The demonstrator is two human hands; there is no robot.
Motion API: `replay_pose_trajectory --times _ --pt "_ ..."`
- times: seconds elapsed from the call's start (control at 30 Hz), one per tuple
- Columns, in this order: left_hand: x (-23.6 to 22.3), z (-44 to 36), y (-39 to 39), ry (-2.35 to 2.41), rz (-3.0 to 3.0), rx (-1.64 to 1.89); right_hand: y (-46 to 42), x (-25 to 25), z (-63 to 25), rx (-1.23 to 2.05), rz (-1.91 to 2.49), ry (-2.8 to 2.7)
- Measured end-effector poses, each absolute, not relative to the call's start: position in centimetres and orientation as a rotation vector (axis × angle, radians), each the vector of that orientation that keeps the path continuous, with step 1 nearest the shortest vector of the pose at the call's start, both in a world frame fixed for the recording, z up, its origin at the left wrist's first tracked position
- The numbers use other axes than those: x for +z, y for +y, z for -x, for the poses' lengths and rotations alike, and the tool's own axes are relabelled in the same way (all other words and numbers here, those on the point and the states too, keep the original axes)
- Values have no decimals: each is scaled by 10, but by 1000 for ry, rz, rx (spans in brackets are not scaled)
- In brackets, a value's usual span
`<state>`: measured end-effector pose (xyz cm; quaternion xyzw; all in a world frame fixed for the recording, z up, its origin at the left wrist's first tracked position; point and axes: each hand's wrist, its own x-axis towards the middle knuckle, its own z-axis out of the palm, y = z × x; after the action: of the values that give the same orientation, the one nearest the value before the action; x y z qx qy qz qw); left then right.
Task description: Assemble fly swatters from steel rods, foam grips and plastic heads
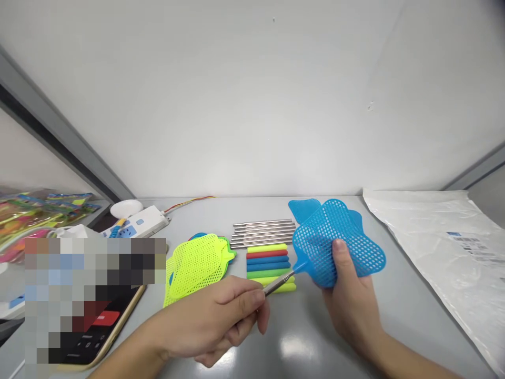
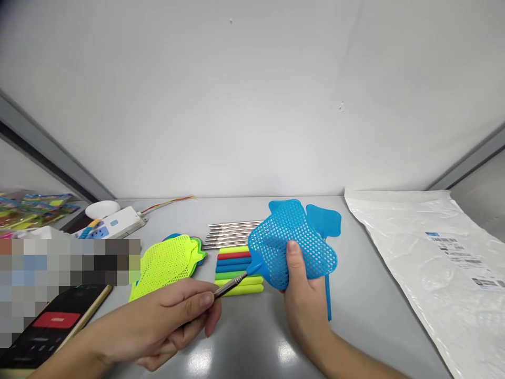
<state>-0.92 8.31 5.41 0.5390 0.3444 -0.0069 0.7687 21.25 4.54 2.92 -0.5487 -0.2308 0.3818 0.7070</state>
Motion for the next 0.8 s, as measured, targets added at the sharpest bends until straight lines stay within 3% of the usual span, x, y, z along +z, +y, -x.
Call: replay_pose_trajectory --times 0.17,0.37,0.6,0.8 --pt "52 7 80 760 -1167 11 42 11 -208 837 1257 -542" --pt "55 10 88 724 -1090 89 52 32 -218 1093 1258 -552" --pt "52 9 87 666 -1054 188 65 54 -255 923 1117 -726" --pt "32 -16 71 501 -923 227 36 30 -205 1436 1049 -1281"
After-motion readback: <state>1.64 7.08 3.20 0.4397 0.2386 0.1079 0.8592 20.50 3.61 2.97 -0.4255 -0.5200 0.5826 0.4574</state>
